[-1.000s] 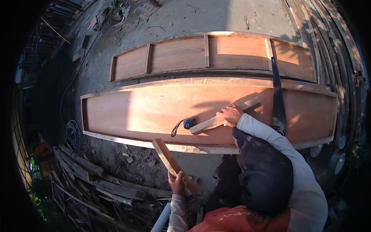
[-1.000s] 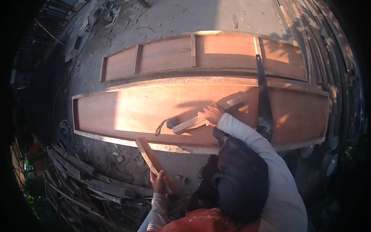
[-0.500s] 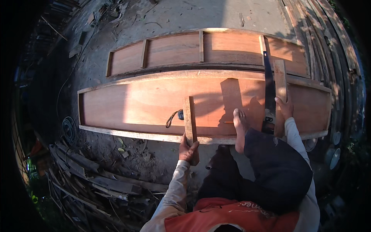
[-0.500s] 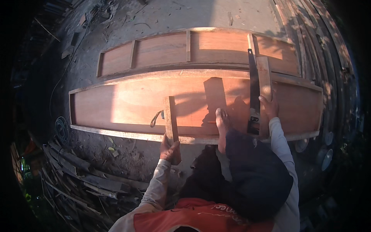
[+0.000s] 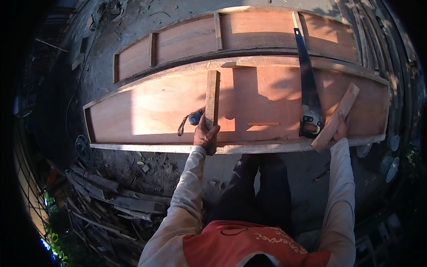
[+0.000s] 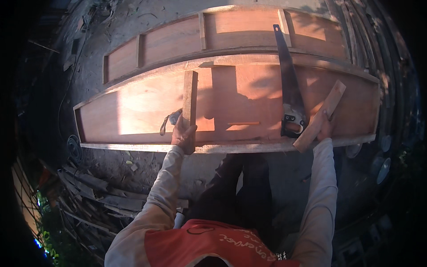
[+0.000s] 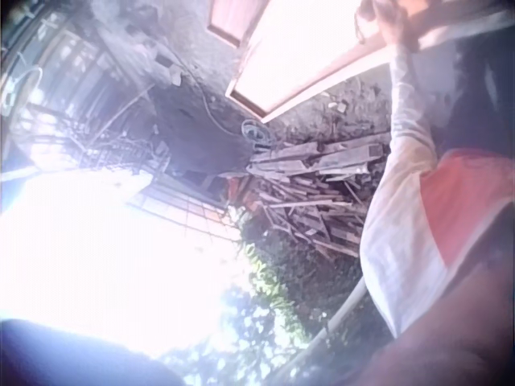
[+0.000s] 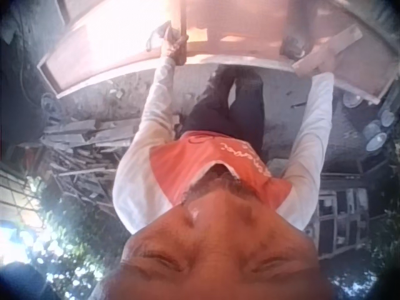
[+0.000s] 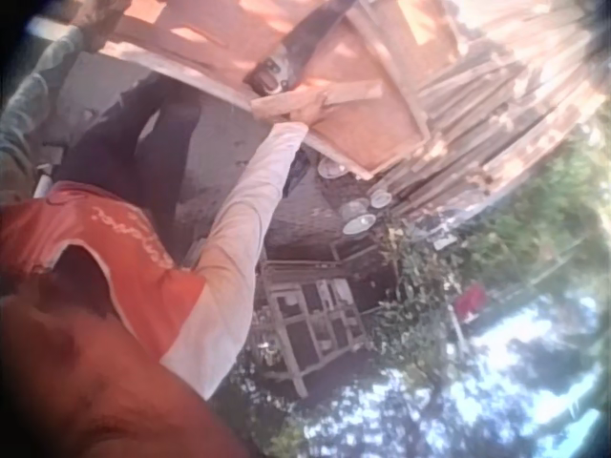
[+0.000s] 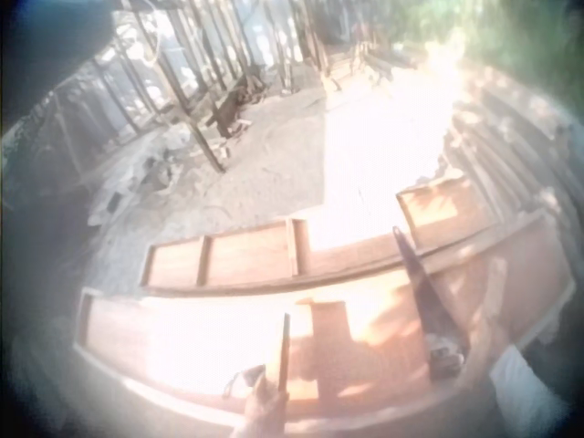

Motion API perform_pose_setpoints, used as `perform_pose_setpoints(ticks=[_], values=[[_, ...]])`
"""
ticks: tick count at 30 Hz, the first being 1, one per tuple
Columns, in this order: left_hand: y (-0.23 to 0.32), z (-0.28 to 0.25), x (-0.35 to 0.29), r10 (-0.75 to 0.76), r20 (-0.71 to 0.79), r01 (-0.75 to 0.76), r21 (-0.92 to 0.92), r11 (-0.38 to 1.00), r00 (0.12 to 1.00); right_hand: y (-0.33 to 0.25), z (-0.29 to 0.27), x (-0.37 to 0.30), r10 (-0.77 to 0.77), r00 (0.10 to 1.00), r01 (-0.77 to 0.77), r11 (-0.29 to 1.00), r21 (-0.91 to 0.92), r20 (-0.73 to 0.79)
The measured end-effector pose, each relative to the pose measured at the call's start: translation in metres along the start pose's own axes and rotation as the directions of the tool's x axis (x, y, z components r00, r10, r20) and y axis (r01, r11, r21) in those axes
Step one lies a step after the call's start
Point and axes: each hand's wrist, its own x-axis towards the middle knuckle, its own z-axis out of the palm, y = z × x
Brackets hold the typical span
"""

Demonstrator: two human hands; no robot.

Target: The person saws through a piece of wood using a handsaw, then uses a hammer to drive a nail into a wooden frame, and finally marks a piece of wood with a pencil.

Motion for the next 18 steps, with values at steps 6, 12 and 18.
perform_pose_setpoints(ticks=[6, 12, 18], values=[[-0.008, 0.1, 0.035, 0.037, -0.076, -0.043, -0.075, 0.996, 0.996, 0.012, -0.048, 0.018, -0.295, 0.944, 0.122, 0.731, -0.671, -0.149], [-0.005, 0.07, 0.023, 0.097, -0.115, -0.08, 0.145, 0.986, 0.989, 0.023, 0.013, -0.188, -0.463, 0.841, 0.509, 0.5, -0.701, 0.281], [0.048, 0.108, 0.016, 0.137, -0.158, -0.113, 0.154, 0.982, 0.978, 0.008, -0.02, -0.256, -0.247, 0.833, 0.51, 0.69, -0.514, 0.495]])
